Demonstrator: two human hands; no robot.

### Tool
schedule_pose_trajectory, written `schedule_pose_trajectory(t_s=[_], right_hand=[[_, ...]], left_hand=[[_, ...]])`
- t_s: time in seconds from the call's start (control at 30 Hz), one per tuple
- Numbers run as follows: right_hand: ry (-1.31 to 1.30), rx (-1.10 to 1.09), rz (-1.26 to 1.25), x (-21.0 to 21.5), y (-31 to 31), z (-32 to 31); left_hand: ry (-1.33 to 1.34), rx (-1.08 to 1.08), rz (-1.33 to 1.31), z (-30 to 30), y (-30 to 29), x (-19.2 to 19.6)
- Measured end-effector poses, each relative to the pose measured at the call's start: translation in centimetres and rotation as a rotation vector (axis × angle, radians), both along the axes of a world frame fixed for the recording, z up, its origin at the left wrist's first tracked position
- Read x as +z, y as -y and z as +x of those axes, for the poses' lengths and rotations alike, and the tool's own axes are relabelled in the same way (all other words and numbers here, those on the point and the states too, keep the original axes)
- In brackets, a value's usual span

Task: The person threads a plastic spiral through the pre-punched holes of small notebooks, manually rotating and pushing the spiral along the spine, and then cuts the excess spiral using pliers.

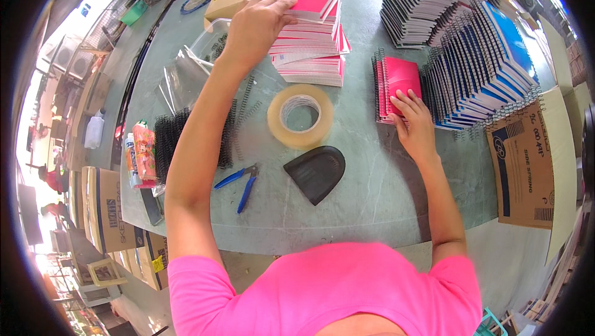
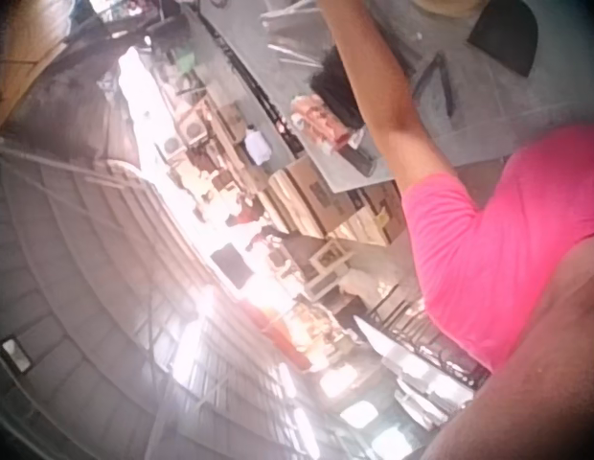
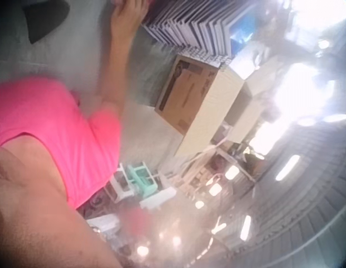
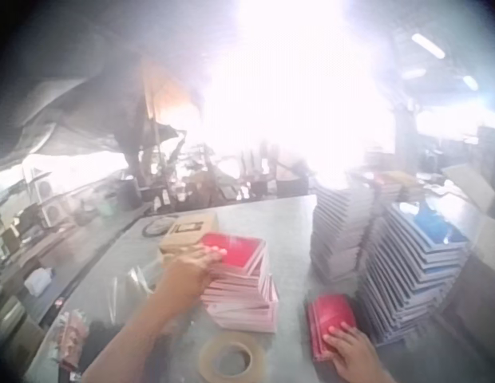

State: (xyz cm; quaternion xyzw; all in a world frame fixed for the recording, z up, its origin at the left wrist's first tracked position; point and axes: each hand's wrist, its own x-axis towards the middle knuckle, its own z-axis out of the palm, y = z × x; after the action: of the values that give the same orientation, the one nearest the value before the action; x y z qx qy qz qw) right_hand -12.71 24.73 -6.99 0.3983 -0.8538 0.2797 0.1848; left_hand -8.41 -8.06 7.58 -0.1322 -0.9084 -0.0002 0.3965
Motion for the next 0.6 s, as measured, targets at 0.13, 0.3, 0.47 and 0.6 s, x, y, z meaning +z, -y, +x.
schedule_pose_trajectory(t_s=[0.13, 0.3, 0.47, 0.6], right_hand=[[0.004, 0.003, -0.002, -0.4, -0.3, -0.2], [0.177, 0.039, -0.125, 2.6, -0.6, -0.2], [0.443, 0.354, -0.853, 8.5, 5.2, 3.3], [0.755, 0.393, -0.569, 5.9, 5.6, 3.9]], left_hand=[[0.122, 0.001, 0.021, 0.3, -0.2, 0.3], [0.014, -0.009, 0.08, 3.0, -1.5, 2.4], [0.137, -0.257, 0.917, 9.6, -8.5, -1.7], [0.408, -0.198, 1.272, 10.9, -11.2, -9.2]])
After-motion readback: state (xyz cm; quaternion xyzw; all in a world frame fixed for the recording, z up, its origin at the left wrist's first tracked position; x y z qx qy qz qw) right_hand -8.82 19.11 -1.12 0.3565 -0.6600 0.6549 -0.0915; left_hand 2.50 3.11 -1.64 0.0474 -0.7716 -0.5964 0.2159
